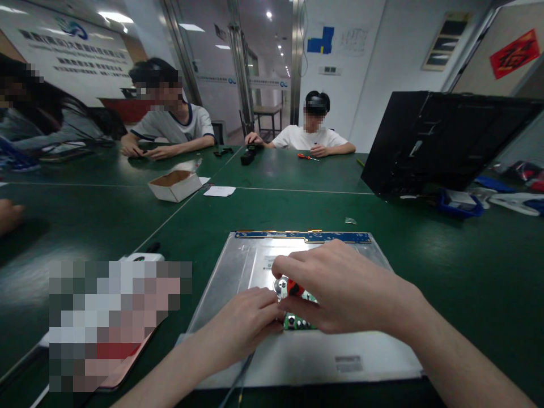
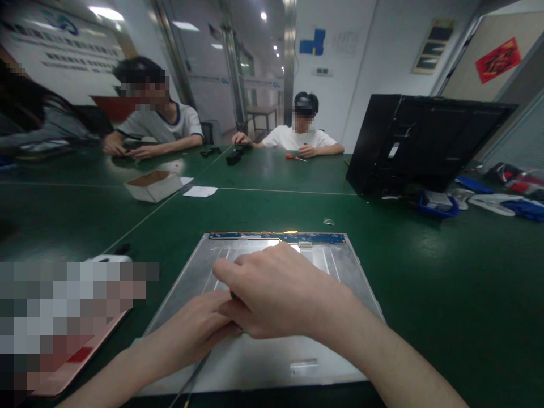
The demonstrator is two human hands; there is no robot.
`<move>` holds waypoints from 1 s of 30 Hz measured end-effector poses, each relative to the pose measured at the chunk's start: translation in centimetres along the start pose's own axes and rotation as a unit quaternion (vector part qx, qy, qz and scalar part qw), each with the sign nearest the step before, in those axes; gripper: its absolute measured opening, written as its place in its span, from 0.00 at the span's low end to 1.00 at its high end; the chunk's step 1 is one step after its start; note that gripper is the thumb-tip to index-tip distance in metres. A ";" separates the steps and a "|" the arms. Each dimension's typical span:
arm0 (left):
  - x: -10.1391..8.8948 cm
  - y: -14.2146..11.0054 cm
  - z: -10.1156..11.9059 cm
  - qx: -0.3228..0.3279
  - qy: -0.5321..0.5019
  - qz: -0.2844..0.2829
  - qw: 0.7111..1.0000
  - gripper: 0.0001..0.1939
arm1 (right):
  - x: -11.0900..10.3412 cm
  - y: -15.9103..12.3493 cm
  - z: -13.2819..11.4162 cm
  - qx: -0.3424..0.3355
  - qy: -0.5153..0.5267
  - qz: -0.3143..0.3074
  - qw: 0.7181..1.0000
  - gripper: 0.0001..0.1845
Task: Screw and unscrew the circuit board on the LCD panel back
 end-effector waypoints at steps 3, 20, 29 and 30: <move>0.0 0.0 0.2 0.011 0.024 0.015 1.000 0.05 | 0.0 -0.1 0.0 -0.002 0.000 0.001 1.000 0.05; -0.2 0.1 0.4 0.019 0.022 0.011 1.000 0.08 | -0.1 -0.1 -0.2 -0.004 0.011 -0.017 1.000 0.09; -0.2 0.0 0.4 0.015 0.045 -0.003 0.999 0.08 | 0.1 0.1 0.0 0.007 -0.006 0.000 1.000 0.07; -0.2 0.0 0.3 0.014 0.043 -0.004 0.999 0.09 | 0.1 0.1 0.0 0.004 -0.005 -0.002 1.000 0.07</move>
Point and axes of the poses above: each hand's wrist, its own y-axis towards the middle knuckle, its own x-axis out of the palm, z = x × y, the point moved 2 cm from there along y, towards the middle knuckle, and after that the axes turned 7 degrees about -z, right-handed, at the moved point
